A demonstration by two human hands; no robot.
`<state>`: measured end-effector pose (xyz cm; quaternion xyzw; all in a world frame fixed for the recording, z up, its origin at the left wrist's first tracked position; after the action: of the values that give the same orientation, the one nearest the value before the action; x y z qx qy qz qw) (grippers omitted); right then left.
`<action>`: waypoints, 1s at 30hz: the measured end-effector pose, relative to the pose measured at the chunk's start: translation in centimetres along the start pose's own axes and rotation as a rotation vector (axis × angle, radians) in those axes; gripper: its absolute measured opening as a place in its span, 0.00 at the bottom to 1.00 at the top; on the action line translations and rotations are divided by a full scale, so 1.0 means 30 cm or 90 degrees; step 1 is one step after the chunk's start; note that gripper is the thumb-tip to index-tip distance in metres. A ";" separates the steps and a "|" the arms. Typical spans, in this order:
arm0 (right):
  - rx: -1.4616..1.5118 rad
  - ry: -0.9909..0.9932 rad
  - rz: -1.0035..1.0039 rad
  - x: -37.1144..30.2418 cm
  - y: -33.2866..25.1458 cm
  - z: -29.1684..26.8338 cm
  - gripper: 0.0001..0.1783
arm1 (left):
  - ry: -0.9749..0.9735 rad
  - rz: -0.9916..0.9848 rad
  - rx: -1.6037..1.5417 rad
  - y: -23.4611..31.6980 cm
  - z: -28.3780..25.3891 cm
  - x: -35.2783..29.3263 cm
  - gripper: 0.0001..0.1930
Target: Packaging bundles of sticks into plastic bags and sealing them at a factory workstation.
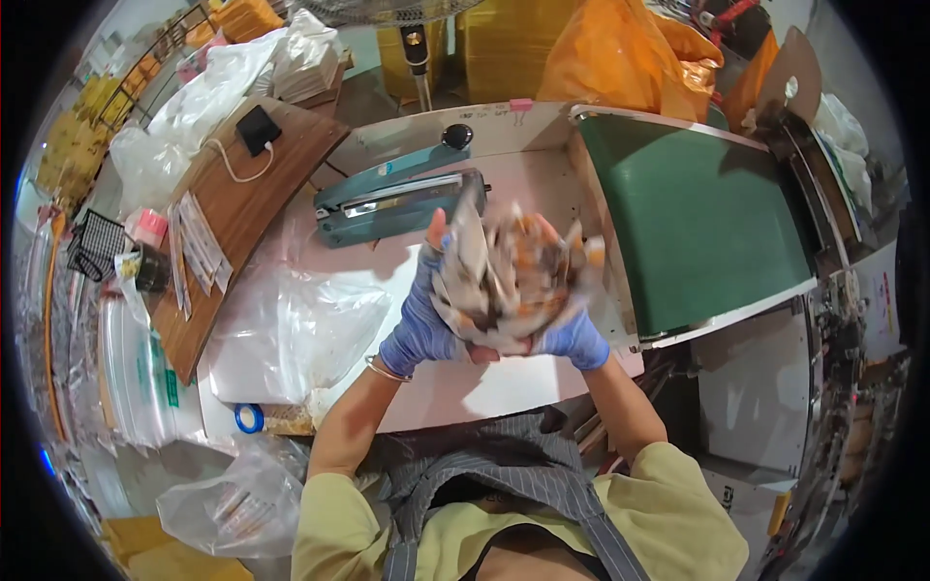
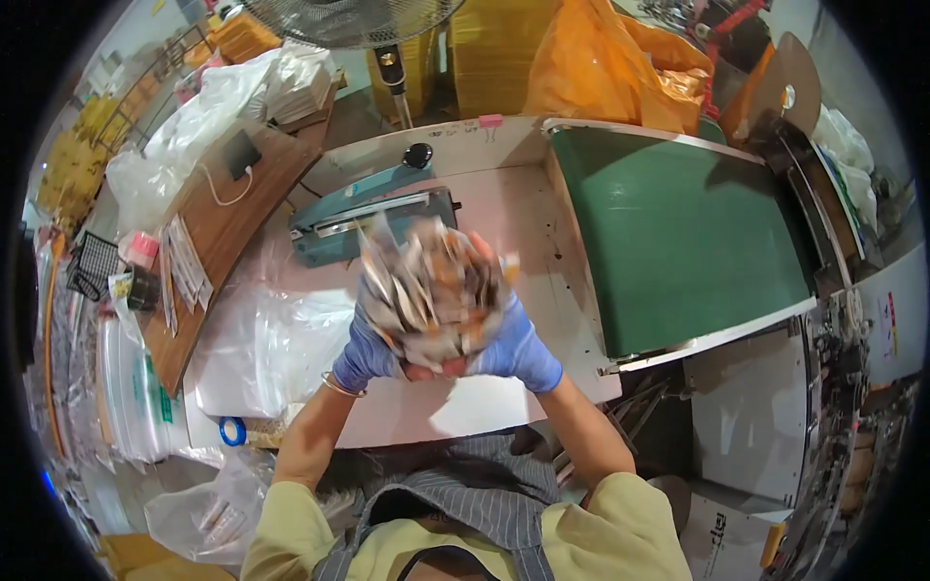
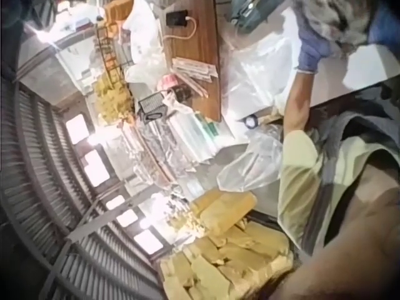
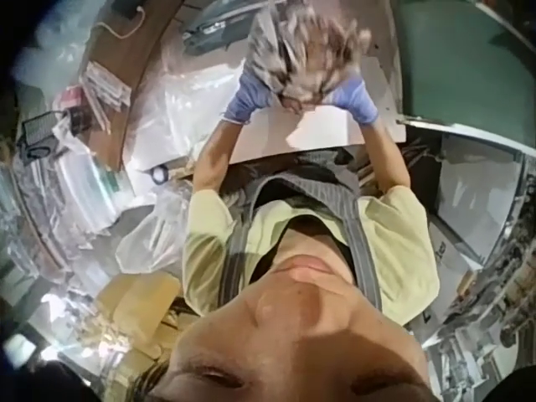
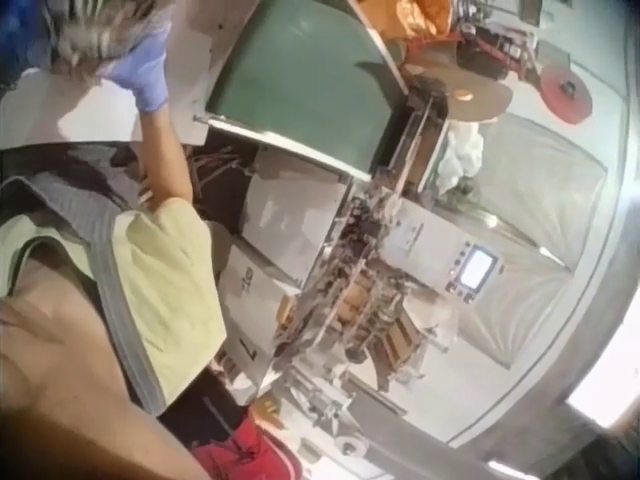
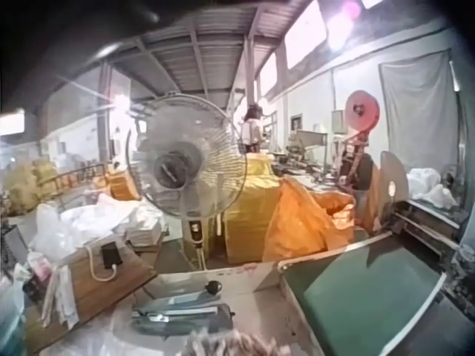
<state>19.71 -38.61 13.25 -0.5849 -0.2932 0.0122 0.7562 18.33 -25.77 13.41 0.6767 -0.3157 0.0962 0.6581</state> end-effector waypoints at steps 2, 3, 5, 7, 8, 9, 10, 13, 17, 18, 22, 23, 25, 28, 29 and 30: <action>0.109 -0.013 0.093 -0.015 -0.003 0.021 0.72 | 0.074 0.010 -0.244 0.027 -0.006 -0.018 0.60; 0.077 -0.050 0.034 -0.018 -0.038 0.038 0.73 | 0.050 -0.037 -0.270 0.012 0.005 -0.030 0.64; 0.065 -0.073 -0.034 -0.029 -0.090 0.078 0.66 | 0.025 -0.090 -0.281 0.006 0.027 -0.068 0.68; -0.052 -0.127 -0.095 -0.002 -0.110 0.097 0.60 | 0.057 -0.126 -0.140 -0.001 0.017 -0.091 0.54; -0.168 -0.170 -0.162 -0.001 -0.123 0.125 0.54 | 0.047 -0.135 -0.028 0.001 0.002 -0.101 0.48; -0.200 -0.103 -0.175 -0.002 -0.119 0.149 0.44 | 0.065 -0.138 -0.023 0.008 -0.013 -0.114 0.48; -0.187 -0.121 -0.169 -0.004 -0.115 0.175 0.44 | 0.092 -0.220 -0.155 -0.019 -0.013 -0.144 0.41; 0.174 -0.014 0.293 0.004 -0.028 0.228 0.34 | 0.124 -0.504 -0.526 -0.091 0.065 -0.293 0.34; 0.207 -0.251 0.513 -0.165 0.354 0.257 0.18 | 0.389 -0.613 -0.403 -0.164 0.123 -0.639 0.25; 0.186 -0.247 0.491 -0.197 0.417 0.271 0.16 | 0.455 -0.584 -0.143 -0.173 0.051 -0.714 0.22; 0.265 -0.268 0.561 -0.214 0.406 0.405 0.16 | 0.276 -0.377 1.010 -0.011 -0.236 -0.696 0.14; 0.276 -0.287 0.529 -0.207 0.427 0.429 0.16 | 0.257 -0.381 1.024 -0.027 -0.305 -0.692 0.16; 0.261 -0.329 0.527 -0.192 0.442 0.503 0.17 | 0.251 -0.387 1.050 -0.021 -0.428 -0.696 0.19; 0.232 -0.399 0.500 -0.189 0.500 0.612 0.20 | 0.265 -0.448 0.782 -0.010 -0.487 -0.723 0.21; 0.200 -0.394 0.507 -0.190 0.517 0.652 0.20 | 0.241 -0.378 0.804 0.035 -0.439 -0.729 0.22; 0.174 -0.394 0.513 -0.191 0.529 0.709 0.20 | 0.217 -0.311 0.831 0.106 -0.392 -0.740 0.23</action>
<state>10.38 -17.02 -0.29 -0.5167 -0.2504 0.5118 0.6390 2.55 -7.70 5.29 0.9591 0.0739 0.2201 0.1619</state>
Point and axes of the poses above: each hand's wrist, its own x-axis towards the middle knuckle, its own z-axis out of the palm, y = z × x, the point moved 7 cm from there along x, towards the middle knuckle
